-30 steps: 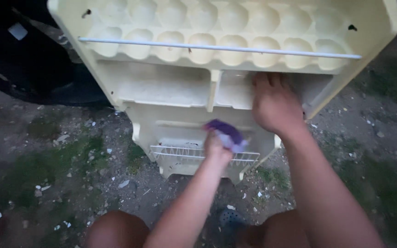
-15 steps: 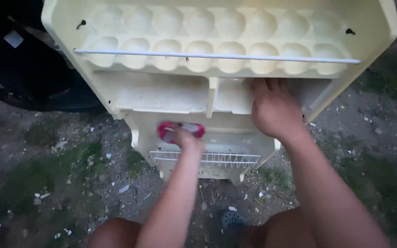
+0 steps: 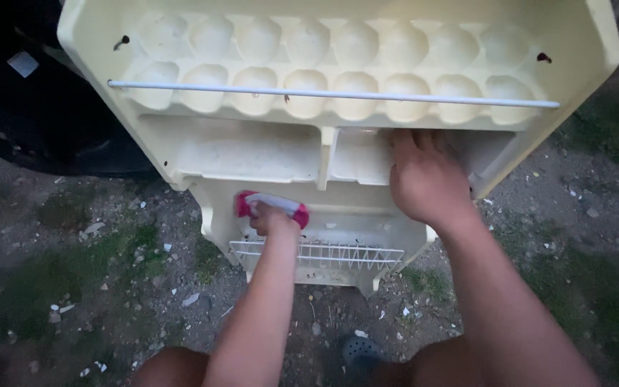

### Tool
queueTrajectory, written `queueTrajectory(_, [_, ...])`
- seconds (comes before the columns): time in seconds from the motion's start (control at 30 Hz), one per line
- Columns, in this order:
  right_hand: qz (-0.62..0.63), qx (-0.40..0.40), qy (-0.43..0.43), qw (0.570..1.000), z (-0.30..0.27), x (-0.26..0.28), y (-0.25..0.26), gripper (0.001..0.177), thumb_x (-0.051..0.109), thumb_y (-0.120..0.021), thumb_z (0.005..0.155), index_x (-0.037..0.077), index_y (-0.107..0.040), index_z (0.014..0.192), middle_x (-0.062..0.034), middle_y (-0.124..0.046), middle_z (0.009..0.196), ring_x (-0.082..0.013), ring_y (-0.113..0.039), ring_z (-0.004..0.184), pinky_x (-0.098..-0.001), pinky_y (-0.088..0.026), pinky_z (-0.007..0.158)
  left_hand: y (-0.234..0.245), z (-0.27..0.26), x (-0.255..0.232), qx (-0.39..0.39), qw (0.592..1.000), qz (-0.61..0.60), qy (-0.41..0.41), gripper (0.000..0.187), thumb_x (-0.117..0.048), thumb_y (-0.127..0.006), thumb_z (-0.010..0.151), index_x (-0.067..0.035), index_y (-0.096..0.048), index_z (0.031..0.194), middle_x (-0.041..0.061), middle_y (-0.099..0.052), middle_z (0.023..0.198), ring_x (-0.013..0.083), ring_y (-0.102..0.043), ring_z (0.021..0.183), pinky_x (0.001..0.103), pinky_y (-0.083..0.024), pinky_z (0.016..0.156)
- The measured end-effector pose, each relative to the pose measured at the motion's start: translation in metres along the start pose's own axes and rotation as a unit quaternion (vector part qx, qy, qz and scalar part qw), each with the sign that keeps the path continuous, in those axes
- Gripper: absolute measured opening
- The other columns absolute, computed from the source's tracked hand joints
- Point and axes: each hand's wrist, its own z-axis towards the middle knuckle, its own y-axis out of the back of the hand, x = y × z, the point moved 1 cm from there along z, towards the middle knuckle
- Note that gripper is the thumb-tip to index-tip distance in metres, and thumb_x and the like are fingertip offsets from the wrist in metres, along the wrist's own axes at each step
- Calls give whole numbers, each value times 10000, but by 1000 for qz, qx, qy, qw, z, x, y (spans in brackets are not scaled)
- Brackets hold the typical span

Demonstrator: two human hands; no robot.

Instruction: Wiping down the interior compartments and shelves of a detached refrigerator door with a cloth.

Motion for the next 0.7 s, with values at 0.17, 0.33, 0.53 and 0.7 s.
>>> queueTrajectory(0.17, [-14,-17,28,999,1,-6,-5,507,103,-551,867,-4,-547,1363,-333,-516,1377,-545,-470,1257,-604,-377,1046,9,13,-2,153,985,-81,-15,587,-538,-380,1078,-162,-528,1504,66,-588,1508,303,-594,1328,460,-491,1040])
queueTrajectory(0.33, [-3,-20,34,999,2,-3,-2,523,104,-573,804,3,-553,1317,-306,-530,1383,-530,-448,1303,-575,-382,1077,-38,-126,-13,86,975,15,206,544,-602,-350,1045,-288,-435,1481,-6,-529,1462,258,-512,1331,534,-365,1129])
queueTrajectory(0.53, [0,2,20,1000,0,2,3,474,114,-571,851,37,-557,1319,-266,-535,1398,-483,-464,1338,-562,-386,1109,-7,-66,-2,164,981,-26,97,565,-432,-396,1026,-165,-410,1524,77,-517,1529,299,-524,1398,547,-417,1172])
queueTrajectory(0.7, [9,1,8,1000,2,0,-2,529,106,-578,825,24,-543,1347,-284,-504,1415,-508,-435,1319,-580,-389,1049,-20,-89,-56,83,994,-60,41,629,-508,-278,1094,-133,-290,1599,143,-423,1572,317,-423,1459,493,-315,1205])
